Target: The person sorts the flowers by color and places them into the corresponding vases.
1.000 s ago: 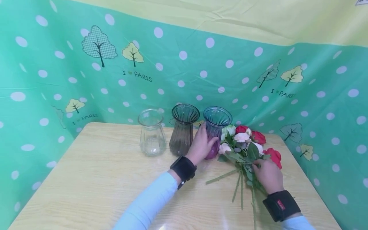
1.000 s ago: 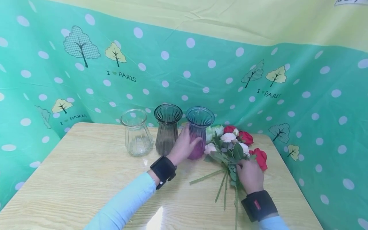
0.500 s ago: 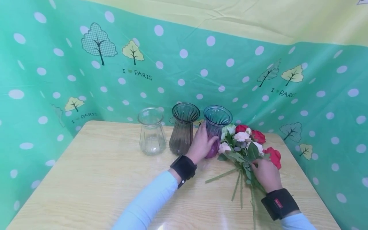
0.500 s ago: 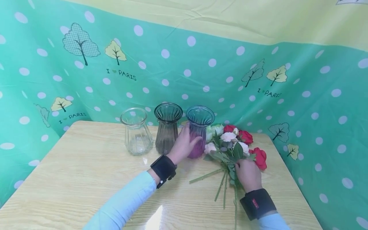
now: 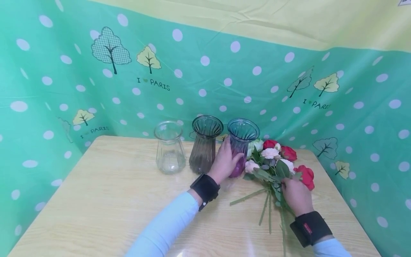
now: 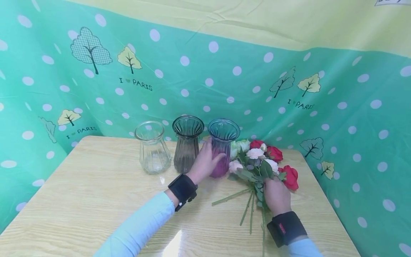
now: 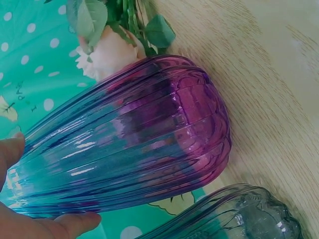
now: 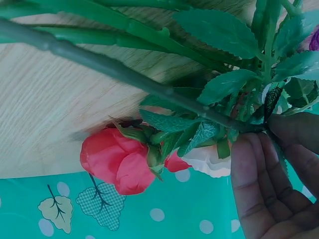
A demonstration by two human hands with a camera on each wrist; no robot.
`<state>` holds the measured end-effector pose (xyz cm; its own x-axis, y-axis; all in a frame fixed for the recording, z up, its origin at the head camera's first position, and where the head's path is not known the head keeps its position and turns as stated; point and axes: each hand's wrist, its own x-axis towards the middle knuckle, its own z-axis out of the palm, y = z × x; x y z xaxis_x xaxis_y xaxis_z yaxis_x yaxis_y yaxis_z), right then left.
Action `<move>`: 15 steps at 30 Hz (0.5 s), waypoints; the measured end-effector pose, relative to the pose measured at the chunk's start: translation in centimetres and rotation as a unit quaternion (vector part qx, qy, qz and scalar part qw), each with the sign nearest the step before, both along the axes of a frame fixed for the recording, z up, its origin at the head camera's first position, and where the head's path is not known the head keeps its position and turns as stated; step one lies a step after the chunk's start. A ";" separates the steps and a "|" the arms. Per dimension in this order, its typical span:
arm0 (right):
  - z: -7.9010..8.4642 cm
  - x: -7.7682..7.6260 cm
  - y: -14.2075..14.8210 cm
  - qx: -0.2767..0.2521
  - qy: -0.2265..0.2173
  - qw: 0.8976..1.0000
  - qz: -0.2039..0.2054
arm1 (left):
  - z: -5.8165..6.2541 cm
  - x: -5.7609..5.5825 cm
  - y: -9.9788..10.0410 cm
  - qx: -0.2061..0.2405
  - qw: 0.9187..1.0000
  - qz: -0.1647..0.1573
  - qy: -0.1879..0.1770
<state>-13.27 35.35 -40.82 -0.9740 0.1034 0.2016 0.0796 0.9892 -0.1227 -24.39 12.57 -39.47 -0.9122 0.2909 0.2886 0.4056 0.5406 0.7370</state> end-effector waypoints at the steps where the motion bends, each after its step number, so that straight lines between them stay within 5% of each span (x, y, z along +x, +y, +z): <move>1: 0.1 0.1 0.0 -0.004 0.002 1.000 0.000 | 0.0 0.0 0.0 -0.001 1.000 0.000 0.000; 9: 2.9 0.2 0.9 -0.077 0.029 0.997 -0.004 | -0.1 0.0 0.0 -0.003 1.000 -0.002 0.005; 15: 5.5 0.5 1.3 -0.184 0.022 0.982 -0.048 | -0.1 0.0 0.0 0.000 1.000 -0.006 -0.002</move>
<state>-12.77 36.64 -35.36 -0.9472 0.2683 0.1756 0.1571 0.8657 -0.4753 -24.36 12.55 -39.53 -0.9098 0.3019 0.2847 0.4090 0.5363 0.7383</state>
